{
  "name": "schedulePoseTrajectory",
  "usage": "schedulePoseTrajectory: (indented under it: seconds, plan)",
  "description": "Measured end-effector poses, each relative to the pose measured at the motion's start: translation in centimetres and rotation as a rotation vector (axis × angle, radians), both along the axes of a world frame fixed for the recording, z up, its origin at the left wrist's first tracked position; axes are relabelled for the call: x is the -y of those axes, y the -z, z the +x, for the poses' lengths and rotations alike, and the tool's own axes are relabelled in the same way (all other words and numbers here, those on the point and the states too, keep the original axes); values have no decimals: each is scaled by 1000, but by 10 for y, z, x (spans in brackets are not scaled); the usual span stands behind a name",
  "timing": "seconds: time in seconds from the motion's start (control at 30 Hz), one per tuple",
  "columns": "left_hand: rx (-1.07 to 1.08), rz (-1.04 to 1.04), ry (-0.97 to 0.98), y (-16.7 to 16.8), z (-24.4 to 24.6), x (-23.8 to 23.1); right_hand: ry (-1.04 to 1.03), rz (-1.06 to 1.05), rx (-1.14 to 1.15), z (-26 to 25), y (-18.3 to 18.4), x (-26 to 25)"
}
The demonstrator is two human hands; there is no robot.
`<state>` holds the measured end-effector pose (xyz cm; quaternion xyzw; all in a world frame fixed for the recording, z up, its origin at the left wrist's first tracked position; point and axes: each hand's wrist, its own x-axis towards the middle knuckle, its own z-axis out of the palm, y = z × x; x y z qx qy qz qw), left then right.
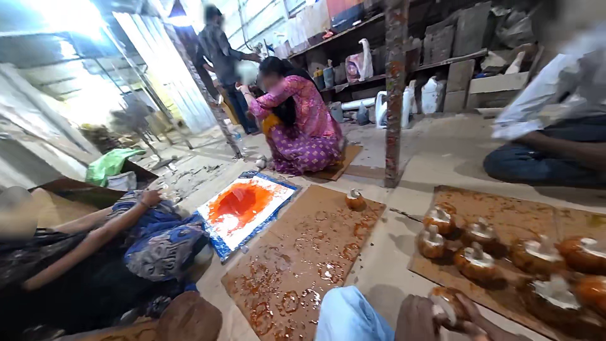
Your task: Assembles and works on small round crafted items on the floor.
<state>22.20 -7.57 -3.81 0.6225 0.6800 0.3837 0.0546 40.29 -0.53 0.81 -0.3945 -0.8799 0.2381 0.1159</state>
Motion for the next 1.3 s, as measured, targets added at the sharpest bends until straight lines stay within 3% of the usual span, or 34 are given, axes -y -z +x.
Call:
schedulePoseTrajectory:
  seconds: [0.13,0.33,0.5,0.6,0.7,0.77,0.97,1.2,1.3]
  plan:
    - [34,-70,42,4,-5,4,39,277,65,-10,6,14]
    - [75,-63,-40,4,-4,-3,26,246,155,-6,5,13]
    - [230,41,-40,10,-7,-7,160,-143,158,-9,-8,3]
    - [295,20,-82,8,-9,-7,236,-451,4,-7,3,-9]
    - [362,-13,-138,11,-12,-9,201,-577,-217,-9,26,-11]
    - [380,-55,-144,12,-13,-9,152,-487,-174,-15,22,-4]
    - [350,-116,-171,11,-12,-9,32,-80,265,-32,-1,18]
    - [398,-145,-179,14,-12,-11,-5,128,275,-38,11,23]
    - [375,-152,-168,12,-12,-10,-17,116,296,-36,11,21]
